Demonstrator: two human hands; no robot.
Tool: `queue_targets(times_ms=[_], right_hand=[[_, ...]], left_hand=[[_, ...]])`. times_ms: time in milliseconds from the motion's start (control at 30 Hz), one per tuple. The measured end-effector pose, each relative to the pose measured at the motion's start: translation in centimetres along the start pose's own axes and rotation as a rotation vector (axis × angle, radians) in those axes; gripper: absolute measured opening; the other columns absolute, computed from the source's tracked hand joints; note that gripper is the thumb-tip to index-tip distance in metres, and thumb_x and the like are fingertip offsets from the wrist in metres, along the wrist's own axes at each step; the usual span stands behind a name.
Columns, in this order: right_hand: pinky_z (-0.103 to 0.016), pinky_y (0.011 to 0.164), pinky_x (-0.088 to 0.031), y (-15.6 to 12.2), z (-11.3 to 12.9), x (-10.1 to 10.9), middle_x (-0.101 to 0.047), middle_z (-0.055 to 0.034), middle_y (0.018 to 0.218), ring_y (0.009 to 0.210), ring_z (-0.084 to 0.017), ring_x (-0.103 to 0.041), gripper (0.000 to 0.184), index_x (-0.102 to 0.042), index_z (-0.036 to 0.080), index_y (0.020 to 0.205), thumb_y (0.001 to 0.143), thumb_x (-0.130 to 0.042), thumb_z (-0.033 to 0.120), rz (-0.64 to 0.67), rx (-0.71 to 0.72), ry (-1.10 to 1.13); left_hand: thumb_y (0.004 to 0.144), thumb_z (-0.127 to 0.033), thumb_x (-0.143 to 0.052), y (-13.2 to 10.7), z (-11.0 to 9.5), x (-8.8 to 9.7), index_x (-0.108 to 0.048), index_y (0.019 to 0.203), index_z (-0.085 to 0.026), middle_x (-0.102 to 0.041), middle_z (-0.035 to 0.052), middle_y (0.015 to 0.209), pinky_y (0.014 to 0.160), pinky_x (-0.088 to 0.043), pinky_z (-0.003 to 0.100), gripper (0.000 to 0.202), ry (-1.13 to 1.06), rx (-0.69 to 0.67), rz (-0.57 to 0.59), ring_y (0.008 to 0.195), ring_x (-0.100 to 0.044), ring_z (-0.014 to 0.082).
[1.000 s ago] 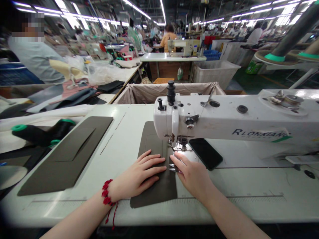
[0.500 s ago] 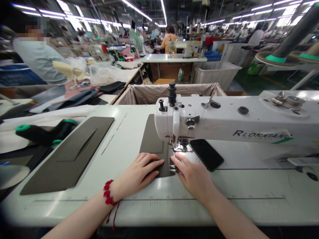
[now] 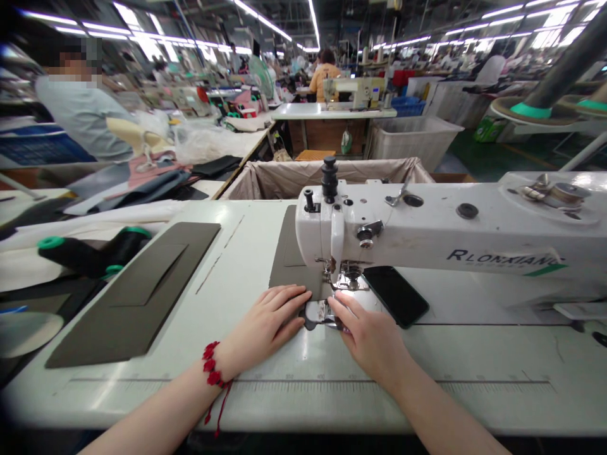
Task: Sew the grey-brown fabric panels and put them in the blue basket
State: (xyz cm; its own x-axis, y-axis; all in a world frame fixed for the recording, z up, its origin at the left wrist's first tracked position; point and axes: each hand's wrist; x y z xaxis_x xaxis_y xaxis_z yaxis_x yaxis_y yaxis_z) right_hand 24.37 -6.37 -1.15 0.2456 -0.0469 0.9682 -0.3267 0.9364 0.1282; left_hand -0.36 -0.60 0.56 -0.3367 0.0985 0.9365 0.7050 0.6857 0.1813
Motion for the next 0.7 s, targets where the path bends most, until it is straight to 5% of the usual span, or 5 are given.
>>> queue_targets(times_ms=[267,700], right_hand=[[-0.034,0.077,-0.056,0.13,-0.03,-0.02,-0.042,0.0001,0.149,0.1,-0.02,-0.065,0.056,-0.042,0.029,0.143,0.088,-0.048,0.016,-0.004,0.001,-0.005],[-0.034,0.078,-0.056,0.09,-0.16,-0.15,-0.043,-0.0013,0.148,0.098,-0.021,-0.066,0.057,-0.042,0.028,0.142,0.088,-0.05,0.016,-0.018,0.014,0.006]], left_hand=[[0.099,-0.047,-0.039,0.25,0.5,-0.83,-0.02,0.151,-0.024,-0.026,0.0044,0.156,0.12,-0.019,0.046,0.06,0.068,0.042,0.041,0.145,-0.021,0.0222],[0.099,-0.049,-0.035,0.35,0.51,-0.84,-0.016,0.152,-0.025,-0.019,0.0024,0.158,0.121,-0.017,0.044,0.061,0.132,0.045,0.059,0.146,-0.016,0.021]])
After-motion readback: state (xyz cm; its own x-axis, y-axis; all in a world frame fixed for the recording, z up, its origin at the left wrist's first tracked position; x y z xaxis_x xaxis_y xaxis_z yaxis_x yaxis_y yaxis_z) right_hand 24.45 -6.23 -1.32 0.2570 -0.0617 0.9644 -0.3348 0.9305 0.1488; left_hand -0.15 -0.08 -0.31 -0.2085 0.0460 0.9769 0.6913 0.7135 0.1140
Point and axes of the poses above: each hand's wrist, its own y-axis towards the middle knuckle, its own x-axis out of the back of the hand, z = x × y
